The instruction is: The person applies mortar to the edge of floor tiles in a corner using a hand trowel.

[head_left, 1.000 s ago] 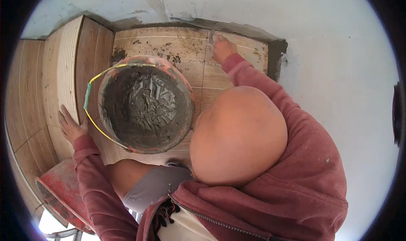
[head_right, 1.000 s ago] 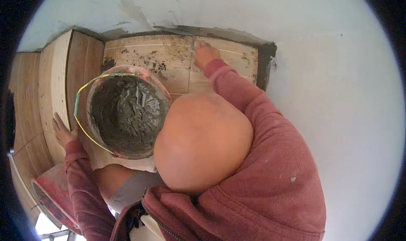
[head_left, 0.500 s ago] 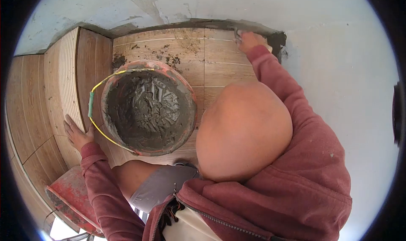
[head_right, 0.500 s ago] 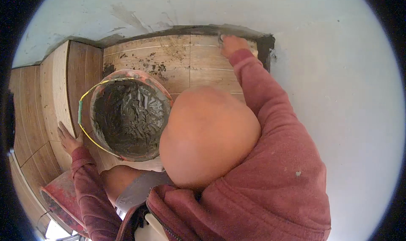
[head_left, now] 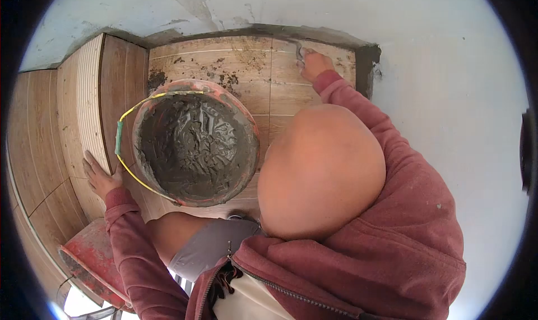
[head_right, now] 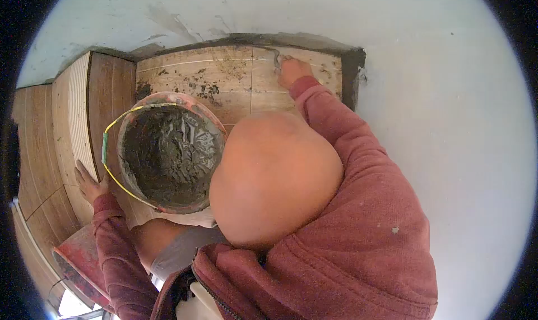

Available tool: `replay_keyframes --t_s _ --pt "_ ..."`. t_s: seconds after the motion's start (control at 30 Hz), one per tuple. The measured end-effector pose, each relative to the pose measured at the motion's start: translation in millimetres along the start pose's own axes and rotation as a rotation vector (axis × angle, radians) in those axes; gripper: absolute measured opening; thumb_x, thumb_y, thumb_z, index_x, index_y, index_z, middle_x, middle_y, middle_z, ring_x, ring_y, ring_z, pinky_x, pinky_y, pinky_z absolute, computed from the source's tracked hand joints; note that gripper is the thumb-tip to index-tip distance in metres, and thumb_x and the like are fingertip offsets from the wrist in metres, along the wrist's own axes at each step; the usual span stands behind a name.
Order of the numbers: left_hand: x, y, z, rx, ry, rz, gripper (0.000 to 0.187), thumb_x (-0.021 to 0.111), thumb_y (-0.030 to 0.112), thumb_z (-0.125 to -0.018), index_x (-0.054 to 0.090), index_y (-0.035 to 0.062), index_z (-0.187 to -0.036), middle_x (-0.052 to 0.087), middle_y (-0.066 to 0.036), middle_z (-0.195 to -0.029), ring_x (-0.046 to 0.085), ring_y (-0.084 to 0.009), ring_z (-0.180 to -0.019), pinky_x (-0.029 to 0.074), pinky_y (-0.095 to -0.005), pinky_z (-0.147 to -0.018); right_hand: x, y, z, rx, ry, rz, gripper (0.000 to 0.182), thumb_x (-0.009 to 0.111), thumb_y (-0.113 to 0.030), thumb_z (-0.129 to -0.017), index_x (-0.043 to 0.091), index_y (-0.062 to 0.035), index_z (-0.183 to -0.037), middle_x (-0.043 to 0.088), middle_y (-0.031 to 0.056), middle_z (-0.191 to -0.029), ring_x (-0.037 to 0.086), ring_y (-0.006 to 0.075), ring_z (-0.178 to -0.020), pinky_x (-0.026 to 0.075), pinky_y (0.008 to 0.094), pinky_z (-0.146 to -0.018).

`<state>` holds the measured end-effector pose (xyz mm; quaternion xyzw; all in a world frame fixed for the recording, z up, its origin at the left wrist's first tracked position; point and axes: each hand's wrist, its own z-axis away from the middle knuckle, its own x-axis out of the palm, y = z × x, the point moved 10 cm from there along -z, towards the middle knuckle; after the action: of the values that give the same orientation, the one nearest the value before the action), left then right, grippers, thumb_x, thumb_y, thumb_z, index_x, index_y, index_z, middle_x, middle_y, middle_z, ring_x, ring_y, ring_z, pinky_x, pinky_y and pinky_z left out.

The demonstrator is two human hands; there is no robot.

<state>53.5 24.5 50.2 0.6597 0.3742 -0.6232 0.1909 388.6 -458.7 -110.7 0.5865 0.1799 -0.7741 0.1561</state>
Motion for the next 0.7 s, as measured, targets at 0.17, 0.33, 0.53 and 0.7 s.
replay_keyframes --t_s 0.17,0.33,0.53,0.7 --pt "1 0 0 0.017 -0.001 -0.005 0.097 0.075 0.029 -0.058 0.016 0.0260 -0.135 0.025 -0.008 -0.137 0.027 -0.0258 -0.124 0.027 -0.0457 -0.096 15 -1 -20 0.042 -0.066 0.066 0.034 0.053 -0.033 -0.076 0.049 -0.0054 -0.096 0.057 0.0149 -0.092 0.056 0.0310 -0.084 0.045 0.0417 -0.069" --pt "0 0 -1 0.017 0.018 -0.009 0.098 0.075 0.030 -0.057 0.017 0.0254 -0.135 0.025 -0.009 -0.137 0.028 -0.0265 -0.124 0.027 -0.0459 -0.096 -13 -42 -3 -0.078 0.072 -0.081 0.032 0.050 -0.026 -0.077 0.050 -0.0038 -0.100 0.056 0.0142 -0.094 0.057 0.0283 -0.088 0.047 0.0397 -0.070" --pt "0 1 0 0.014 0.002 -0.043 0.097 0.075 0.030 -0.057 0.016 0.0245 -0.135 0.025 -0.009 -0.137 0.029 -0.0267 -0.123 0.028 -0.0459 -0.095 15 -56 -32 -0.052 -0.203 0.098 0.031 0.052 -0.022 -0.074 0.047 -0.0028 -0.098 0.056 0.0142 -0.095 0.057 0.0288 -0.086 0.048 0.0394 -0.068" --pt "1 1 -1 0.033 -0.001 -0.038 0.097 0.075 0.031 -0.057 0.017 0.0243 -0.135 0.026 -0.010 -0.136 0.029 -0.0267 -0.123 0.028 -0.0458 -0.095 -5 -84 -22 -0.125 0.067 -0.099 0.027 0.053 -0.019 -0.072 0.053 -0.0022 -0.092 0.058 0.0159 -0.092 0.058 0.0303 -0.085 0.048 0.0400 -0.068"
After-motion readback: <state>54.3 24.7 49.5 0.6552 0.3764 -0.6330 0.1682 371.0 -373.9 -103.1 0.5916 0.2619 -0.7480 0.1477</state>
